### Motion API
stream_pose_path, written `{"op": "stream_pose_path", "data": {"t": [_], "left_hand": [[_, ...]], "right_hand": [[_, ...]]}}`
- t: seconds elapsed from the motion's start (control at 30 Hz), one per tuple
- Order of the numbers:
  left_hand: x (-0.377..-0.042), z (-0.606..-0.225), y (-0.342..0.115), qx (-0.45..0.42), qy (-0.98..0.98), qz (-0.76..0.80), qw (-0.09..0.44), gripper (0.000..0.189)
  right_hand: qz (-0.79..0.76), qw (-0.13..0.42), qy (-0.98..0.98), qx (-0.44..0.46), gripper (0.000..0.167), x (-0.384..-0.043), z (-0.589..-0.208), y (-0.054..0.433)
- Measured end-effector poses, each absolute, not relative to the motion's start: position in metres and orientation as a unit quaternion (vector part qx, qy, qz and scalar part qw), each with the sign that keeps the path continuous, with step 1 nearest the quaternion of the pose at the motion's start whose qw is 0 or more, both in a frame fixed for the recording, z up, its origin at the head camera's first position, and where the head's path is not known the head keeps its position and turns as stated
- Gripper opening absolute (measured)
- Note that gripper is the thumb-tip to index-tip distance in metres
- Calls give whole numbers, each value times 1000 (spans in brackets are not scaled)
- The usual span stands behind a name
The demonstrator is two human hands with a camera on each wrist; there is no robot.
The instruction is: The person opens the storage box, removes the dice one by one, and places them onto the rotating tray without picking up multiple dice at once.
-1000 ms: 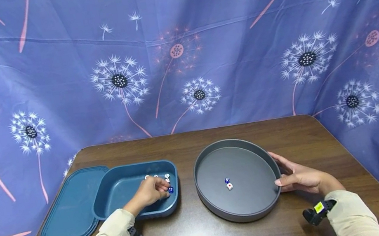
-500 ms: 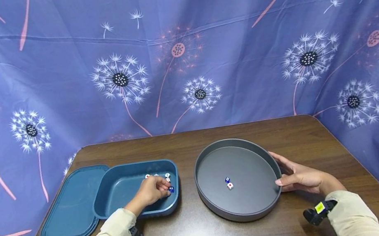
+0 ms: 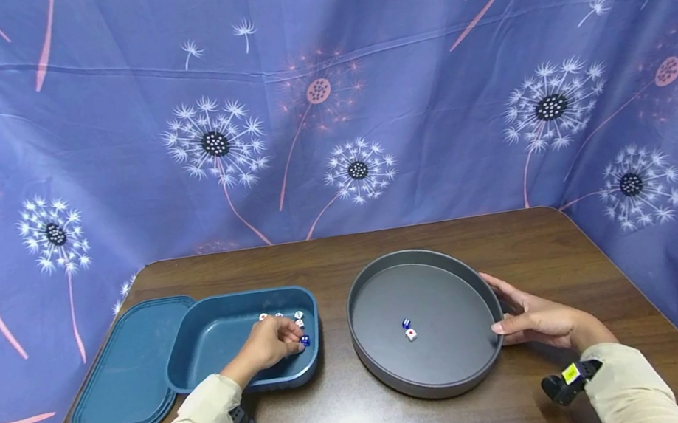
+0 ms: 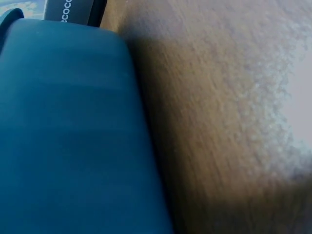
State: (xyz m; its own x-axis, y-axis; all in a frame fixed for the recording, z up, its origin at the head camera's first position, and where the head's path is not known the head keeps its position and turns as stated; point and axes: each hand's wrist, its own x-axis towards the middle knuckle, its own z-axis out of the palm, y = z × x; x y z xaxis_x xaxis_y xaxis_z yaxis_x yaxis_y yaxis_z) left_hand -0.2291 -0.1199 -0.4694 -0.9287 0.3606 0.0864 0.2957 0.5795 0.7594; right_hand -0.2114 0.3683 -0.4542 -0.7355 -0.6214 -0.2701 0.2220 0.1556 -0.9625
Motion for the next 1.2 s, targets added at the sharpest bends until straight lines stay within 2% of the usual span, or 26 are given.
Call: {"op": "stream_pose_path", "data": {"t": [0.13,0.4,0.67,0.93,1.2], "left_hand": [[-231,-472,-126,217,879,424,18,12],[-229,-455,-128,159,902,400,23,11],[-242,-425,-121,150,905,398,12,9],[-252,-395,-94,161,900,403,23,9],[-252,-386,-45,211,887,410,14,9]], "right_hand": [[-634,333,684,-141,94,-211,-455,368],[-632,337,683,-142,94,-212,-457,369],[-627,337,688,-140,95,-211,-453,370],[-623,333,694,-137,95,-212,-454,369],[-629,334,688,-138,94,-212,-454,369]]}}
